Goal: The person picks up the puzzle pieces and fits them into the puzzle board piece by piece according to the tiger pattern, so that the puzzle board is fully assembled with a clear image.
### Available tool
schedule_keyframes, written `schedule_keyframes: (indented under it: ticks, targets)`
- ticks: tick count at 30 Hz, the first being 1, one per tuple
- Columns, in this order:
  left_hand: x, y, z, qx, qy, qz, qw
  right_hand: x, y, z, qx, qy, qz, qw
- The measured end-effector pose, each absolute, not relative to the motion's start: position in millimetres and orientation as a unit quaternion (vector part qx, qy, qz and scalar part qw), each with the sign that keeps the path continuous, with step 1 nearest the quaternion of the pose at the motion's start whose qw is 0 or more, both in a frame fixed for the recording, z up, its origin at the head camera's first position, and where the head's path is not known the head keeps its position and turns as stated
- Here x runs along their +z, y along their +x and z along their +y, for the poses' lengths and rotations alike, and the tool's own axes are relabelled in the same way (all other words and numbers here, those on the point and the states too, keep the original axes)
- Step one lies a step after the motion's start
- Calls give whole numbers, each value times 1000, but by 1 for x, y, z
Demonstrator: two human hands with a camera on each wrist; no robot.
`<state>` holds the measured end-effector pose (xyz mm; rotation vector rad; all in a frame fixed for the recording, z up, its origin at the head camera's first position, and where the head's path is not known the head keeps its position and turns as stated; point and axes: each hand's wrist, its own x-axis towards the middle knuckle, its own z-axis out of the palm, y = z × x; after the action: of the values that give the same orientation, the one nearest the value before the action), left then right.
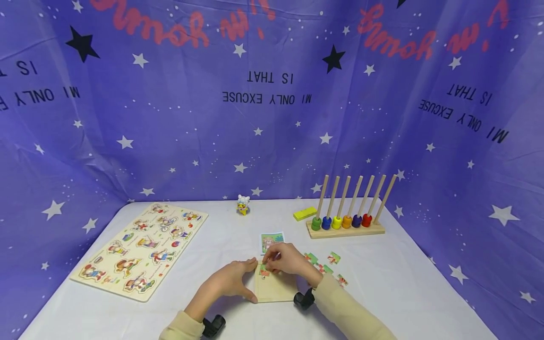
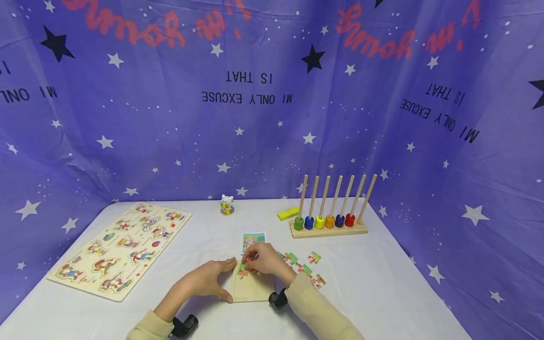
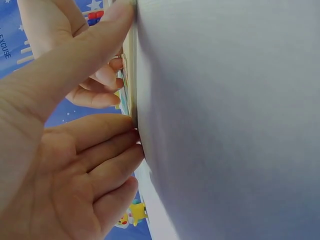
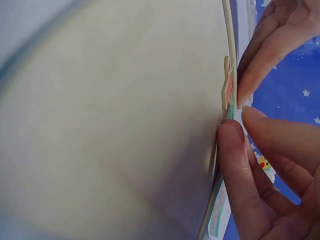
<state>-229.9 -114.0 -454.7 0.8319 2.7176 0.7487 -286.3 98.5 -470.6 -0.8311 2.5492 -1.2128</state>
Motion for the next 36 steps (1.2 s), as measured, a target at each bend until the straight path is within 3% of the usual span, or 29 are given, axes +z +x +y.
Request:
schedule_keyframes:
  ticks: [27, 36]
  targets:
    - [-453, -229, -115, 259, 284, 917, 107, -469, -277, 96, -332, -336, 881, 31]
    - [-455, -230, -113, 266, 277, 916, 114, -471, -276, 99, -340, -323, 882, 42]
